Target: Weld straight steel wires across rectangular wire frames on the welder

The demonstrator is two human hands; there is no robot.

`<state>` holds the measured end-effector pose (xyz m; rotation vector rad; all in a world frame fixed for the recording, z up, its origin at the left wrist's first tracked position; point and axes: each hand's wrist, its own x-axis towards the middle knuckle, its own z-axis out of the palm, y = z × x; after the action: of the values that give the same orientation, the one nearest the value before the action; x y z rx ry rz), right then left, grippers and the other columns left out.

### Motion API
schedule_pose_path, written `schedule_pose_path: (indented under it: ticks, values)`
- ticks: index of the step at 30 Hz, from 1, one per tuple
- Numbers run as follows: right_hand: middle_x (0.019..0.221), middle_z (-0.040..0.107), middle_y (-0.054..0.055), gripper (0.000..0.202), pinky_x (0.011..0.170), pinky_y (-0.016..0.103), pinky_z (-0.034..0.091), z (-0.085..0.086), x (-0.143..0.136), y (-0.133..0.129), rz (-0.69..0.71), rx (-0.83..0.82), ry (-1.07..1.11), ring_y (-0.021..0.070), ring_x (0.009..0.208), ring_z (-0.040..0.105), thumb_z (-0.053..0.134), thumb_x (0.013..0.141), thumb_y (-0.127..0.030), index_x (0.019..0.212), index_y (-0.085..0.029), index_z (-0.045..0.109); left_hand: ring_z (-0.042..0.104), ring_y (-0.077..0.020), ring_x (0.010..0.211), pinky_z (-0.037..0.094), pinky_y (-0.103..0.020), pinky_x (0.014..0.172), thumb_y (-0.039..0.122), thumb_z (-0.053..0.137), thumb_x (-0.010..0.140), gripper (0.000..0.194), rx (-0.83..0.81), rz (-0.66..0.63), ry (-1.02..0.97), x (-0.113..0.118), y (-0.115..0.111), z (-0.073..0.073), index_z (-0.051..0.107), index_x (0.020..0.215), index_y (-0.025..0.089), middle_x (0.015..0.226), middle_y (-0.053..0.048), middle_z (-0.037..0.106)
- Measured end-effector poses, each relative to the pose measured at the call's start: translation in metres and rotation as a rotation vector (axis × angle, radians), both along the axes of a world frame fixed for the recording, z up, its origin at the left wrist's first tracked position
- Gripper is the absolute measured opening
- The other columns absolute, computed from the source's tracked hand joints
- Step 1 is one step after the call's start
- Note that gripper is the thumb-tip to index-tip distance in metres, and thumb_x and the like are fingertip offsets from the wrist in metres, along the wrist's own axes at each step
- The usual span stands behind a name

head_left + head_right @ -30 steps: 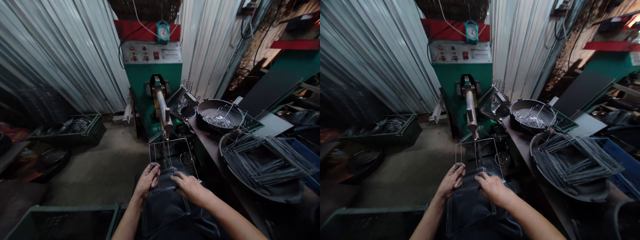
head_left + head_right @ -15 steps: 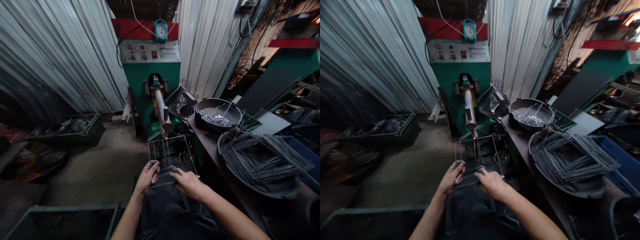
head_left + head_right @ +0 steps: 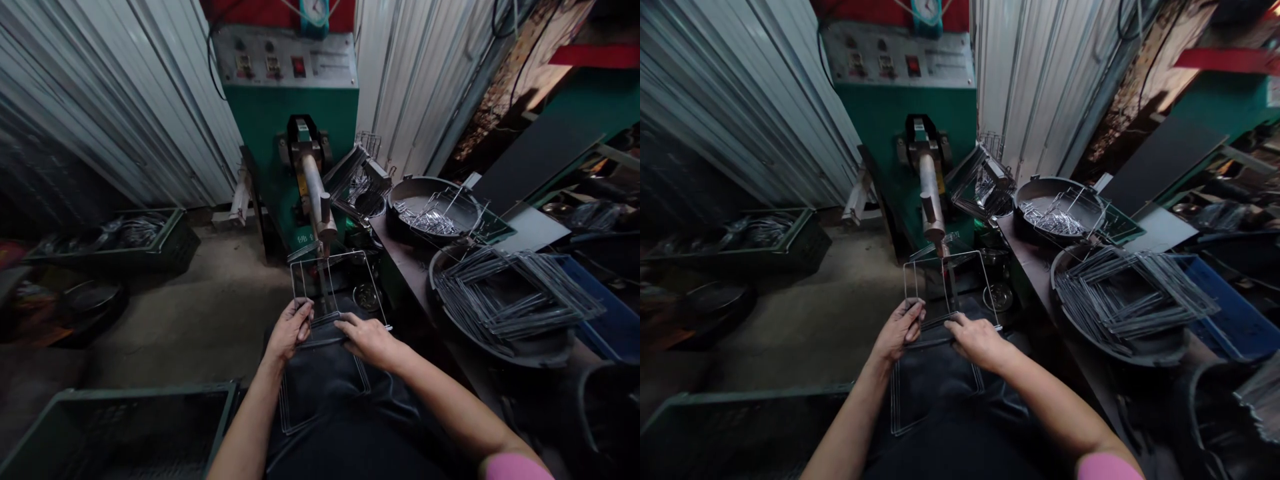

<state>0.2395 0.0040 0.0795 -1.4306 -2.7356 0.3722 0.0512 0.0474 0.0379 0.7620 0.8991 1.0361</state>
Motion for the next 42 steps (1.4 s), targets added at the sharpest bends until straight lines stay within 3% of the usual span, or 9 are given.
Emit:
schedule_pose_path:
  ticks: [15, 18, 21, 26, 28, 30, 34, 39, 42]
  values:
    - [0.115, 0.054, 0.009, 0.046, 0.067, 0.026, 0.046, -0.011, 0.008, -0.003, -0.007, -0.013, 0.159, 0.0195, 0.093, 0.057, 0.052, 0.080, -0.036, 0.123, -0.021, 0.042, 0.026, 0.0023, 0.025, 0.018, -0.012, 0.028, 0.034, 0.060, 0.070, 0.024, -0.031, -0.006, -0.028, -0.001, 0.000, 0.003, 0.048, 0.083, 0.018, 0.056, 0.007, 0.051]
    - [0.118, 0.052, 0.009, 0.055, 0.075, 0.029, 0.045, -0.012, 0.011, 0.000, -0.001, -0.051, 0.286, 0.0205, 0.100, 0.054, 0.058, 0.075, -0.039, 0.123, -0.020, 0.041, 0.026, 0.0025, 0.025, 0.018, -0.012, 0.028, 0.035, 0.061, 0.069, 0.025, -0.027, -0.011, -0.036, -0.002, 0.001, 0.002, 0.049, 0.083, 0.018, 0.057, 0.007, 0.051]
    - [0.114, 0.056, 0.008, 0.050, 0.084, 0.028, 0.042, -0.010, 0.015, 0.004, 0.005, -0.113, 0.468, 0.0180, 0.103, 0.053, 0.061, 0.073, -0.032, 0.119, -0.019, 0.046, 0.027, 0.0020, 0.026, 0.019, -0.012, 0.028, 0.036, 0.062, 0.068, 0.026, -0.034, -0.012, -0.029, -0.003, 0.001, 0.001, 0.049, 0.083, 0.018, 0.056, 0.007, 0.052]
    - [0.112, 0.057, 0.008, 0.056, 0.087, 0.032, 0.040, -0.003, 0.017, 0.009, 0.024, -0.199, 0.702, 0.0192, 0.103, 0.052, 0.068, 0.065, -0.036, 0.115, -0.018, 0.051, 0.029, 0.0009, 0.027, 0.019, -0.012, 0.027, 0.038, 0.062, 0.067, 0.030, -0.038, 0.006, -0.003, -0.004, 0.002, 0.002, 0.049, 0.086, 0.018, 0.055, 0.008, 0.050]
    - [0.109, 0.058, 0.008, 0.056, 0.086, 0.033, 0.040, -0.001, 0.014, 0.009, -0.049, -0.254, 0.795, 0.0207, 0.101, 0.053, 0.071, 0.060, -0.037, 0.110, -0.018, 0.055, 0.028, 0.0009, 0.026, 0.019, -0.012, 0.027, 0.039, 0.060, 0.070, 0.030, -0.017, 0.018, 0.009, -0.003, 0.002, 0.003, 0.049, 0.088, 0.018, 0.055, 0.007, 0.050]
    - [0.098, 0.062, 0.006, 0.046, 0.080, 0.032, 0.043, -0.001, 0.009, 0.009, -0.212, -0.351, 0.929, 0.0188, 0.089, 0.057, 0.069, 0.062, -0.036, 0.103, -0.017, 0.059, 0.027, 0.0011, 0.026, 0.019, -0.012, 0.027, 0.039, 0.058, 0.071, 0.029, 0.000, 0.021, 0.017, -0.002, 0.002, 0.004, 0.048, 0.089, 0.018, 0.055, 0.008, 0.050]
    - [0.072, 0.060, -0.002, 0.037, 0.051, 0.022, 0.044, -0.009, 0.001, 0.015, -0.566, -0.482, 1.282, 0.0081, 0.051, 0.052, 0.061, 0.069, -0.029, 0.103, -0.017, 0.054, 0.027, 0.0010, 0.026, 0.018, -0.012, 0.027, 0.039, 0.058, 0.071, 0.028, -0.001, 0.007, 0.034, -0.001, 0.002, 0.003, 0.048, 0.088, 0.018, 0.054, 0.008, 0.050]
    - [0.057, 0.055, -0.004, 0.023, 0.034, 0.015, 0.026, -0.012, 0.006, 0.020, -0.716, -0.696, 1.446, 0.0029, 0.035, 0.040, 0.060, 0.066, -0.029, 0.081, -0.013, 0.056, 0.027, 0.0010, 0.026, 0.019, -0.011, 0.027, 0.040, 0.060, 0.069, 0.031, -0.004, 0.004, 0.046, -0.001, 0.001, 0.003, 0.047, 0.087, 0.019, 0.054, 0.008, 0.050]
    - [0.057, 0.054, -0.004, 0.024, 0.031, 0.014, 0.016, -0.006, 0.016, 0.010, -0.760, -0.807, 1.581, 0.0025, 0.036, 0.039, 0.063, 0.064, -0.030, 0.080, -0.014, 0.056, 0.027, 0.0011, 0.026, 0.020, -0.011, 0.028, 0.041, 0.061, 0.068, 0.032, 0.003, 0.001, 0.066, -0.002, 0.000, 0.007, 0.047, 0.087, 0.020, 0.052, 0.008, 0.051]
